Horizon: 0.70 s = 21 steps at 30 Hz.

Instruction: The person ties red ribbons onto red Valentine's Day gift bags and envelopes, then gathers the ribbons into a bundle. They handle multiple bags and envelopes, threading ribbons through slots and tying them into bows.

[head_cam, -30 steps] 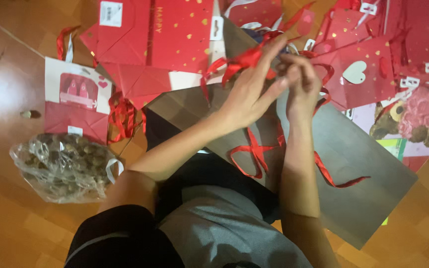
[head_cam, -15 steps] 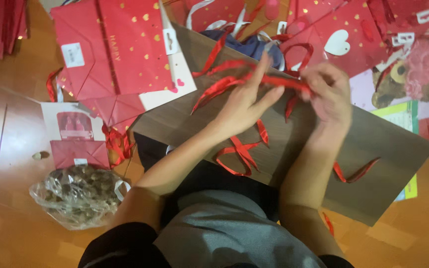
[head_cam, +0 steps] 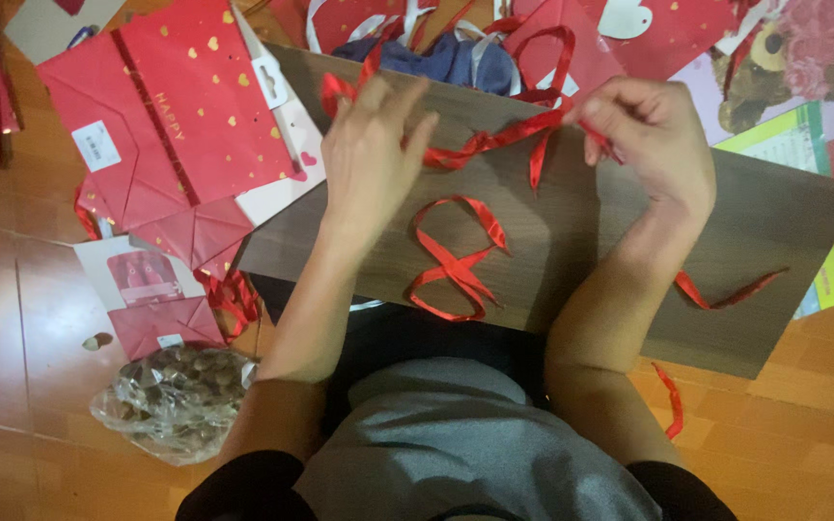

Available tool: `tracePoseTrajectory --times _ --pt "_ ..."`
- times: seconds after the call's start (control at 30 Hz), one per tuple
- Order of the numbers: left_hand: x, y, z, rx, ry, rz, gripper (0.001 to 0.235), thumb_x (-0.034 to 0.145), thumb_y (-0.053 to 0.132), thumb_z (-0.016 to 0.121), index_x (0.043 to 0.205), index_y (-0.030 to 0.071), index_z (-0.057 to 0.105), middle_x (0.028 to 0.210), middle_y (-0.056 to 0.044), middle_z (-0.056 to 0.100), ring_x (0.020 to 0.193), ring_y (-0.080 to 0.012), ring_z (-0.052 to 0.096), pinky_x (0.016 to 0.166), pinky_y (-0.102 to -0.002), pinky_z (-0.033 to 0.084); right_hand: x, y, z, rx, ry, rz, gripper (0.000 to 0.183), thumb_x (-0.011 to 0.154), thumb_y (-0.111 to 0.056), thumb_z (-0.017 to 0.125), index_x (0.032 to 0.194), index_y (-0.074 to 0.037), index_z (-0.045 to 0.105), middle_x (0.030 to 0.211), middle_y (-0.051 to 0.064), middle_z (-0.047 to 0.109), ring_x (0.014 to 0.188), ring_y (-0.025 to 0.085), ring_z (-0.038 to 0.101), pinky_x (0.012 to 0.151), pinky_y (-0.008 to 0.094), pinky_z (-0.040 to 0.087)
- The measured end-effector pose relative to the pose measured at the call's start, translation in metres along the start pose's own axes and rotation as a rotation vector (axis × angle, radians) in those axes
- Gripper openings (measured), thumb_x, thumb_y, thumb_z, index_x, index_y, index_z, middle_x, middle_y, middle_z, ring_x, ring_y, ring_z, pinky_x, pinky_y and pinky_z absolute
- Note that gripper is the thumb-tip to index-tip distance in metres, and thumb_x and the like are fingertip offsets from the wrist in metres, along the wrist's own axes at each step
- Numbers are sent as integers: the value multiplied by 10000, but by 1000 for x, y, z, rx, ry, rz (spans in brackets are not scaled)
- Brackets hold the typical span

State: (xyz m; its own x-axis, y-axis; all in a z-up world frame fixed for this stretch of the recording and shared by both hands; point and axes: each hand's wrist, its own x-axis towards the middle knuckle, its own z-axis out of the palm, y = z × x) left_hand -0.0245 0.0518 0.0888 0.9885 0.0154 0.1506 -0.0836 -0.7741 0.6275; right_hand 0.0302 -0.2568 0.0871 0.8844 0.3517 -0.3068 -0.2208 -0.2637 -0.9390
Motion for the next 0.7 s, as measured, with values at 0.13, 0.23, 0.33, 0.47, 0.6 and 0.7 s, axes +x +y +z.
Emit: tracePoseTrajectory --times 0.13,0.23,0.33,0.47,0.6,0.7 --pt "3 -17 7 -123 -30 -40 343 934 111 709 1274 63 694 1019 -120 667 922 -301 695 830 -433 553 -4 -9 2 -168 -58 27 126 1021 -85 675 1055 23 731 832 71 700 703 68 580 605 216 429" --pt "-8 -25 14 -147 -16 16 434 997 34 639 1426 75 590 1245 -148 645 1177 -326 648 1022 -476 503 -13 -2 6 -82 21 -154 144 1074 -26 634 1187 19 711 1033 83 750 884 91 678 774 232 516" --pt "-10 -35 28 63 97 82 575 990 12 625 1536 75 455 1468 -179 539 1399 -390 489 1166 -559 412 -18 4 20 -181 167 -290 244 1119 22 589 1335 -6 699 1166 109 758 957 150 696 878 282 541" --pt "2 -51 51 271 18 -29 763 848 -63 584 1574 53 381 1567 -258 408 1474 -475 329 1091 -584 406 -33 6 54 -602 169 -309 457 914 129 521 1320 -16 674 1250 143 688 991 269 680 894 363 543" --pt "-5 -50 73 257 -16 48 738 811 -72 608 1521 59 453 1476 -176 492 1341 -410 476 1098 -551 431 -47 13 78 -838 212 -441 386 851 119 608 1208 -3 691 1270 173 640 1087 381 630 923 412 536" --pt "-8 -34 88 104 -98 63 738 787 -131 614 1488 77 512 1420 -126 546 1186 -366 576 1011 -475 492 -40 20 83 -783 244 -430 192 942 59 695 1120 -13 690 1122 157 640 1031 374 648 891 425 532"
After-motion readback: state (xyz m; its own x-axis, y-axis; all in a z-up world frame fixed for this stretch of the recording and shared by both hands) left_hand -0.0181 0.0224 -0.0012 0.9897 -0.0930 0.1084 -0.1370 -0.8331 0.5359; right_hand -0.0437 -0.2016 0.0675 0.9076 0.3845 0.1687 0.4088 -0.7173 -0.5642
